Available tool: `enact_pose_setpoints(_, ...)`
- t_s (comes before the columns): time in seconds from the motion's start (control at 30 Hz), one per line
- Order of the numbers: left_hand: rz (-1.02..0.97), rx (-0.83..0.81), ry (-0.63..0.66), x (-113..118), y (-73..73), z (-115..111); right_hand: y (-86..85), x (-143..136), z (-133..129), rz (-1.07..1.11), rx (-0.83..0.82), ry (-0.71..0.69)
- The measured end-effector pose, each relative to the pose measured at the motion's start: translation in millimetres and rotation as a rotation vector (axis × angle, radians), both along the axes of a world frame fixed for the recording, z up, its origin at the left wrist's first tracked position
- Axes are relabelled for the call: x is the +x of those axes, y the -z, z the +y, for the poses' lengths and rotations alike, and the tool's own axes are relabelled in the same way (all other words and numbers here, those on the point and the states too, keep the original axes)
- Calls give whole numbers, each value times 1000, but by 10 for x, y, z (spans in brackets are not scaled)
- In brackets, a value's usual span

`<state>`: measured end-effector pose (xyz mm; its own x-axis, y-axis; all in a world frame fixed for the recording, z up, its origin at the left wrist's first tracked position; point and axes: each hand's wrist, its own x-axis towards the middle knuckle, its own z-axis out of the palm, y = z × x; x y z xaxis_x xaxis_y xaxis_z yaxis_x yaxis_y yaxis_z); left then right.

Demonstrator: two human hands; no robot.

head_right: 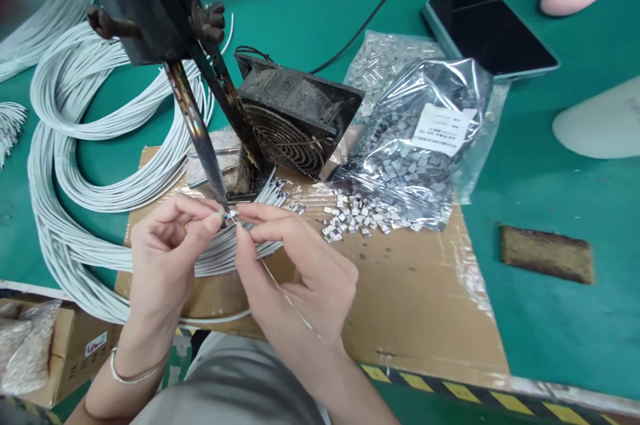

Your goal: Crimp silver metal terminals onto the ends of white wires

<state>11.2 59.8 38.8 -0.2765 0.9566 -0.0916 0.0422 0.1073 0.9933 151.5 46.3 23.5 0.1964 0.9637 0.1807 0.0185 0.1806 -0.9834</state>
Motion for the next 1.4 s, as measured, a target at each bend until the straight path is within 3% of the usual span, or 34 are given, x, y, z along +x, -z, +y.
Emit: enact_pose_setpoints(1.4, -50, 34, 33, 11, 32, -5, 19, -7, 1, -4, 38, 16)
